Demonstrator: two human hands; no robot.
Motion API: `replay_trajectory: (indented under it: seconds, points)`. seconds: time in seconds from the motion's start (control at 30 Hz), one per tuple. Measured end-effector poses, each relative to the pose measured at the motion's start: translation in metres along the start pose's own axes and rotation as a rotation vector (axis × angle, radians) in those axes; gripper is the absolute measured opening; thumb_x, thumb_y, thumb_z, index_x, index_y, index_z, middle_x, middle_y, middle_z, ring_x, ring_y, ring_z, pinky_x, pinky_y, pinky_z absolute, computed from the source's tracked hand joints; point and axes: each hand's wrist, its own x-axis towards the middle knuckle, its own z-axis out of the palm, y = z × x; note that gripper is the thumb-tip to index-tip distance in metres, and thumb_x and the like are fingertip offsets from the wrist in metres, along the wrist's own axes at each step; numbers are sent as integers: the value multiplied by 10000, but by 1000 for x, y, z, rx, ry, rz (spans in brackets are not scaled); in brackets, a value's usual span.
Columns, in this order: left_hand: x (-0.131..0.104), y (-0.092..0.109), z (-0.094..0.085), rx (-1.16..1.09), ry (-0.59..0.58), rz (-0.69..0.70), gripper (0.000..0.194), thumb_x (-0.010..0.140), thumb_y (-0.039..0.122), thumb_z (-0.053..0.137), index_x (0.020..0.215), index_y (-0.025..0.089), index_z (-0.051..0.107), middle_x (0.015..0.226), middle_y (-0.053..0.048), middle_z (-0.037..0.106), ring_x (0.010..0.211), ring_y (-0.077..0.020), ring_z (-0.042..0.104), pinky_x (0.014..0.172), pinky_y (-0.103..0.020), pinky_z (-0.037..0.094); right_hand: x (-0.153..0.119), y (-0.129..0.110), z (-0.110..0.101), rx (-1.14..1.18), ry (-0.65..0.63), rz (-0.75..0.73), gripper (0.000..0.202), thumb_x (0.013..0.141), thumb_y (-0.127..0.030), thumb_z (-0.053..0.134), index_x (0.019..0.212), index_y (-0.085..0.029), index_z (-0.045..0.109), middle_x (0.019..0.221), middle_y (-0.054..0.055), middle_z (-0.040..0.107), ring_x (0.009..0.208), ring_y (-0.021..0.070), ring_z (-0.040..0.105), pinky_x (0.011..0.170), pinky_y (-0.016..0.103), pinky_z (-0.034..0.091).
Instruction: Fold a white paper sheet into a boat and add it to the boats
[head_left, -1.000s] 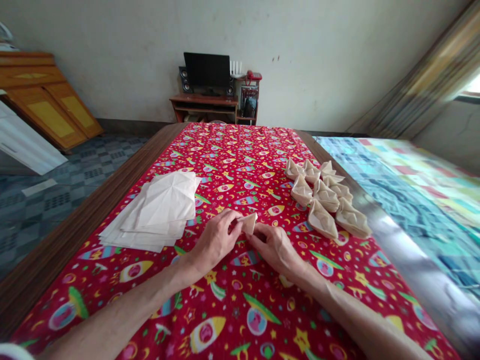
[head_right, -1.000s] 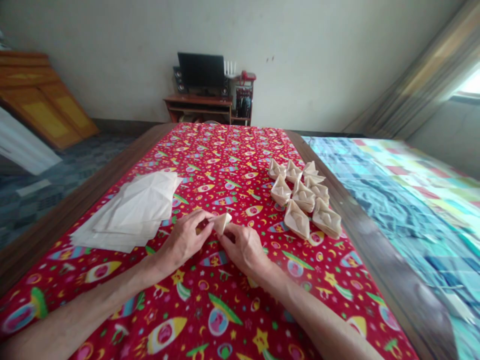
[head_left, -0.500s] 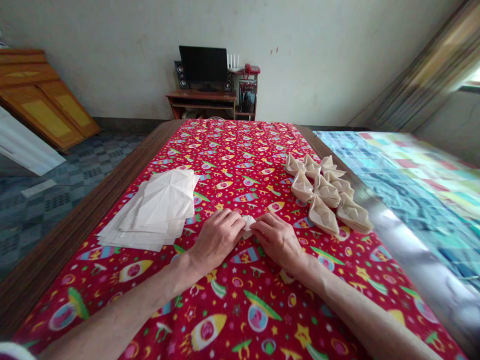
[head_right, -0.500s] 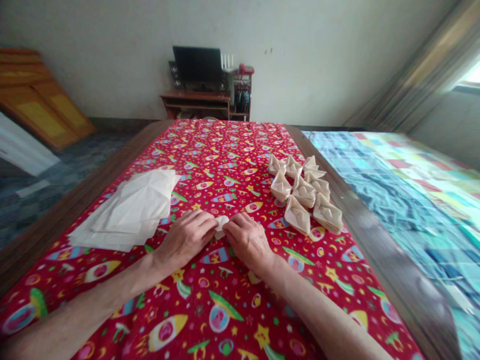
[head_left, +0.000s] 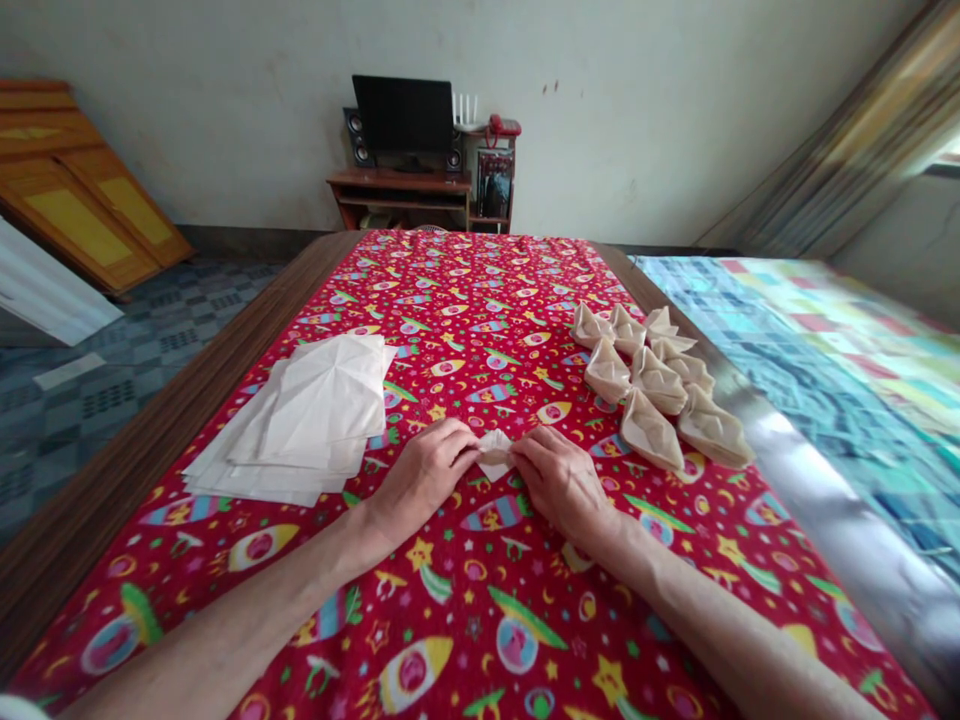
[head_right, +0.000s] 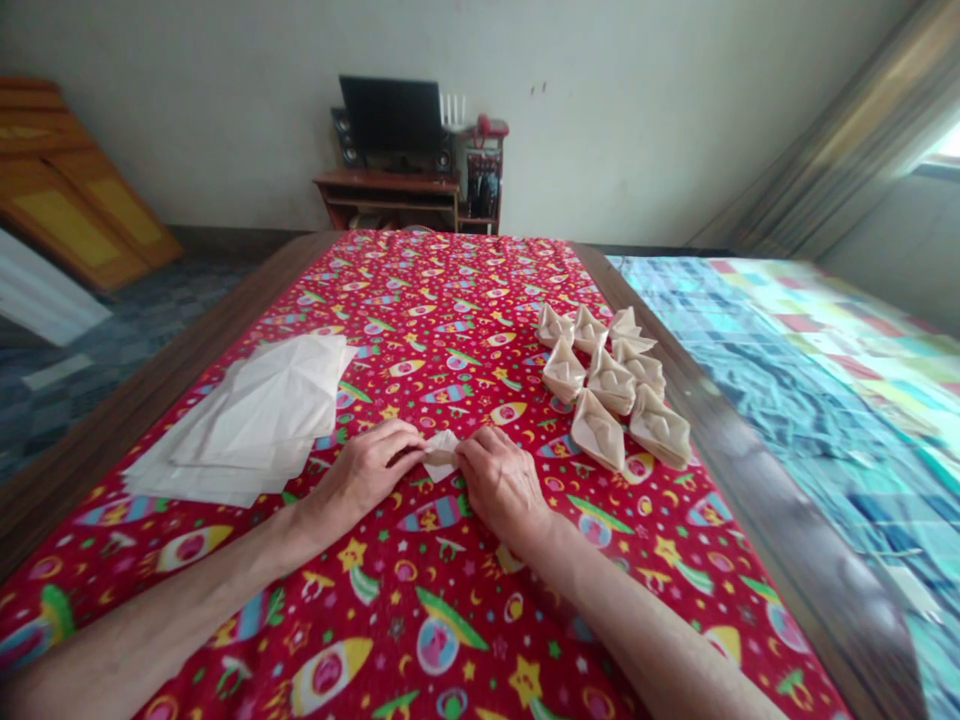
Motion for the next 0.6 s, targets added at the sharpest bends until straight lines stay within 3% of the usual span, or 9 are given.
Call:
replay_trajectory:
  seconds: [0.13,0.43,0.6]
  points:
    - [-3,2,-2,37,-5,9,28,877,168,558,865,160,582,864,-23,619,801,-149,592,745,-272,498,-1,0,-1,23,11,-20,189,921,-216,460,829,-176,620,792,44,580,722,143,526,635,230,395]
    - [-2,8,-14,121,-177,142,159,923,137,458,870,141,608,850,-41,609,844,-165,556,768,-299,481,-4,-1,-1,79,43,-38,168,904,-195,482,820,-185,627,814,48,593,752,150,538,666,236,425]
    - [-1,3,-11,96,-173,163,165,928,142,448,905,148,611,857,-41,596,850,-161,542,776,-294,474,-4,0,-2,114,18,-18,172,907,-210,484,811,-187,625,805,43,581,732,141,534,653,232,419]
